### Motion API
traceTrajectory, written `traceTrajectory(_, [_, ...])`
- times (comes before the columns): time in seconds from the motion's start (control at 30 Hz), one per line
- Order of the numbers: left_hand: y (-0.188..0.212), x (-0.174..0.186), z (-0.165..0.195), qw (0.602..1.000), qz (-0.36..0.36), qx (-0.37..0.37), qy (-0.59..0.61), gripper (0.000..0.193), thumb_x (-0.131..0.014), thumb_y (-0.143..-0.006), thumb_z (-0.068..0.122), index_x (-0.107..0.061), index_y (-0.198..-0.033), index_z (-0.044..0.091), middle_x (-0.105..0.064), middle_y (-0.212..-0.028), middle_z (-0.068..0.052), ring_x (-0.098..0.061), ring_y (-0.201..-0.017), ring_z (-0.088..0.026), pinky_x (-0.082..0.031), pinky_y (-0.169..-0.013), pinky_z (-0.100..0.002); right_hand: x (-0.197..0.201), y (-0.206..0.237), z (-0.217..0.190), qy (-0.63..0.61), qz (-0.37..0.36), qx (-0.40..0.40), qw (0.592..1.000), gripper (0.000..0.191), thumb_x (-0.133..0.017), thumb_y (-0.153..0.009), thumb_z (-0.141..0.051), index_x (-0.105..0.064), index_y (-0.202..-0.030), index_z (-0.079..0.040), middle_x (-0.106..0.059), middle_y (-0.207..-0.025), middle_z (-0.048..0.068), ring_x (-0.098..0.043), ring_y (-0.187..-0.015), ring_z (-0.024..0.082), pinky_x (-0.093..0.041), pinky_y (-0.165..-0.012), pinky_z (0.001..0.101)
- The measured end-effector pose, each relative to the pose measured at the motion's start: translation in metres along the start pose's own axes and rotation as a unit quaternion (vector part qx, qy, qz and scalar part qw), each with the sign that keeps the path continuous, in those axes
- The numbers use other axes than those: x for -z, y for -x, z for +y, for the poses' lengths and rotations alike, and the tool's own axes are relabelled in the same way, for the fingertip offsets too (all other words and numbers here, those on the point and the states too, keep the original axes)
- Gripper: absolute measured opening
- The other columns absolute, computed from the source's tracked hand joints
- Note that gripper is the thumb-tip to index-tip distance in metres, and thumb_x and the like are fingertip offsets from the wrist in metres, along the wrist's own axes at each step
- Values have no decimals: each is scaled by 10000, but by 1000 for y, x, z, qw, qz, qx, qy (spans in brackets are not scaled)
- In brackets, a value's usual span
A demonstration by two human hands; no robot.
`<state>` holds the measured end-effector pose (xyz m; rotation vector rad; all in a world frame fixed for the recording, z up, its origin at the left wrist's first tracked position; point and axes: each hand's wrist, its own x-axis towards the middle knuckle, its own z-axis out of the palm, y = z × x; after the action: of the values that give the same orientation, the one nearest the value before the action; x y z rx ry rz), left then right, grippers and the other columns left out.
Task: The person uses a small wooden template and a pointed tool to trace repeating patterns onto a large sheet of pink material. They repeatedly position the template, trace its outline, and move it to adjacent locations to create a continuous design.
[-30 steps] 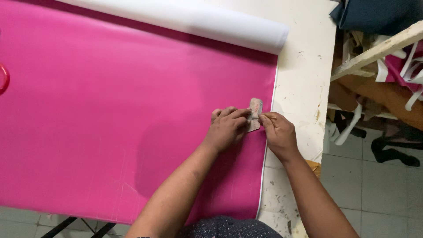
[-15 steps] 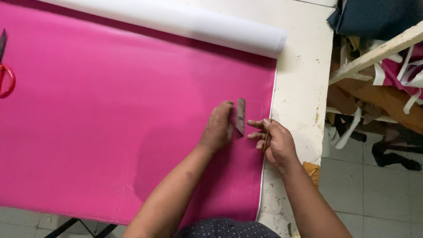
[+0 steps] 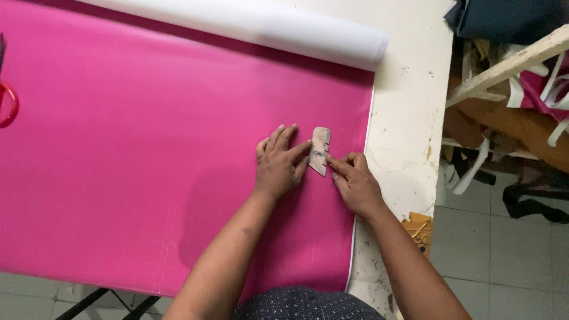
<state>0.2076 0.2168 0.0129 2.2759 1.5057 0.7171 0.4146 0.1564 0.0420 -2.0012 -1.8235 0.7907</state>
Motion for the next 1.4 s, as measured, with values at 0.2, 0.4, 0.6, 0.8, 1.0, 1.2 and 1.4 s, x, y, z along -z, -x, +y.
traceTrajectory(0.2, [0, -2, -1, 1000, -4, 5, -4, 343, -687, -924, 403, -733, -1255, 324, -480, -1557, -72, -357, -1492, -272, -199, -1203, -477, 6, -1, -11, 21, -39, -44, 998, 481, -622, -948, -220, -613, -1409, -356, -492, -1273, 53, -613, -1112, 198, -512, -972, 349])
traceTrajectory(0.4, [0, -1, 1, 1000, -16, 9, -18, 354, -681, -922, 408, -728, -1264, 327, -473, -1551, -67, -356, -1483, -264, -196, -1196, -490, 10, -1, -14, 22, -63, -75, 995, 483, -592, -959, -211, -599, -1414, -373, -492, -1300, 43, -611, -1154, 193, -499, -1012, 355])
traceTrajectory(0.6, [2, -2, 0, 1000, -2, 1, -13, 362, -681, -926, 415, -724, -1273, 319, -478, -1555, -63, -363, -1487, -262, -208, -1202, -486, 9, 2, -6, -17, -24, -18, 999, 497, -640, -903, -179, -626, -1386, -293, -495, -1337, 75, -586, -1208, 240, -487, -1024, 377])
traceTrajectory(0.8, [1, -3, -1, 1000, 0, -2, -14, 358, -685, -924, 417, -726, -1268, 328, -478, -1550, -69, -364, -1482, -270, -205, -1195, -488, 6, 3, -5, -12, -25, -22, 999, 493, -653, -894, -214, -635, -1377, -308, -492, -1314, 78, -605, -1172, 231, -504, -997, 365])
traceTrajectory(1.0, [1, -3, 0, 1000, -2, 0, -21, 364, -671, -932, 428, -721, -1279, 334, -477, -1556, -58, -362, -1484, -264, -216, -1180, -470, 8, 3, -8, 8, -35, -20, 999, 500, -647, -910, -234, -612, -1403, -304, -489, -1316, 76, -601, -1169, 235, -503, -1001, 370])
traceTrajectory(1.2, [-1, -4, 1, 999, -10, 2, -33, 357, -657, -939, 438, -719, -1278, 348, -473, -1554, -57, -348, -1482, -266, -202, -1180, -478, 9, 2, -15, 25, -59, -60, 996, 508, -621, -927, -260, -579, -1430, -318, -480, -1333, 67, -600, -1182, 223, -497, -1016, 379])
traceTrajectory(1.4, [0, -4, 2, 1000, 4, -2, -29, 349, -649, -959, 429, -721, -1290, 342, -481, -1556, -66, -361, -1482, -272, -215, -1182, -470, 9, 1, -13, 40, -58, -45, 997, 519, -621, -934, -259, -568, -1447, -318, -467, -1357, 86, -587, -1199, 251, -485, -1024, 399])
